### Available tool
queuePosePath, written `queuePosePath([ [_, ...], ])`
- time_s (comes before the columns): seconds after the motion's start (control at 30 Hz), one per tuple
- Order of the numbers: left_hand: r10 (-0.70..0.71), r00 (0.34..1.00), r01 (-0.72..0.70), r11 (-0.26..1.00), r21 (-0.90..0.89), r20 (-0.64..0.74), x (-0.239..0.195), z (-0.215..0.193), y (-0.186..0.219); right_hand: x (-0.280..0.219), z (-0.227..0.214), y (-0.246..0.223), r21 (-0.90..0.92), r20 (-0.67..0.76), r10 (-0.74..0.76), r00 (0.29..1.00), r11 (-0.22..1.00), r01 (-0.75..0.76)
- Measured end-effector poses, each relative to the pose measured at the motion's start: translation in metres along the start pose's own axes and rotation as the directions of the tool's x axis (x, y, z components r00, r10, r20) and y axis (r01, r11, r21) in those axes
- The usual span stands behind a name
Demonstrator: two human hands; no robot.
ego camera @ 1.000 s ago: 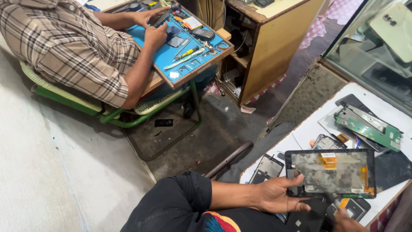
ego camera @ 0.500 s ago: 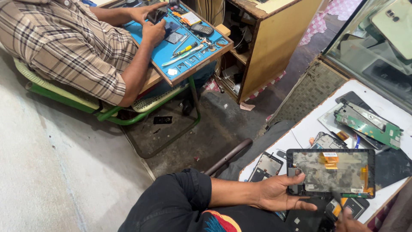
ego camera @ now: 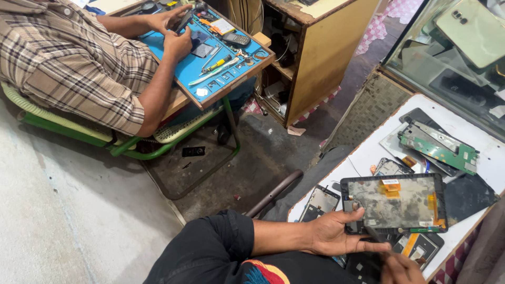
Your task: The person holds a disassembled smartphone chassis and uses a small metal tool to scrape and pry at the inner screen area. The person repeatedly rotates the device and works on different edges of the display assembly while another person works at a nearby table.
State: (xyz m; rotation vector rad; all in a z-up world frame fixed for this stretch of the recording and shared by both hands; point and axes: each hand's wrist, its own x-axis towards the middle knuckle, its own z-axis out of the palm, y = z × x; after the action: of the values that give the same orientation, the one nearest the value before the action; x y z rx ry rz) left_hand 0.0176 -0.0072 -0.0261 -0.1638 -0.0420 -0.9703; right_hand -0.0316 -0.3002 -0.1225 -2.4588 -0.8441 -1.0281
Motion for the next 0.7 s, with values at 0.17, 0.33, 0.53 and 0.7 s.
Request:
queuePosePath([
  [0.17, 0.041, 0.999, -0.042, 0.998, 0.05, 0.007, -0.002, -0.001, 0.0, 0.019, -0.018, -0.011, -0.099, -0.025, -0.029, 0.999, 0.995, 0.027],
  [0.33, 0.014, 0.995, -0.009, 0.999, 0.052, -0.102, -0.002, 0.001, 0.001, 0.076, -0.052, -0.043, -0.112, 0.177, -0.318, 0.931, 0.934, 0.34],
  [0.53, 0.004, 0.988, 0.008, 0.997, 0.078, -0.156, -0.009, 0.021, 0.003, 0.126, -0.081, -0.117, -0.054, -0.027, 0.551, 0.834, 0.833, -0.551],
  [0.7, 0.021, 0.979, 0.011, 0.988, 0.155, -0.201, -0.007, 0.028, 0.001, 0.154, -0.086, -0.128, 0.094, -0.01, 0.503, 0.864, 0.861, -0.5],
])
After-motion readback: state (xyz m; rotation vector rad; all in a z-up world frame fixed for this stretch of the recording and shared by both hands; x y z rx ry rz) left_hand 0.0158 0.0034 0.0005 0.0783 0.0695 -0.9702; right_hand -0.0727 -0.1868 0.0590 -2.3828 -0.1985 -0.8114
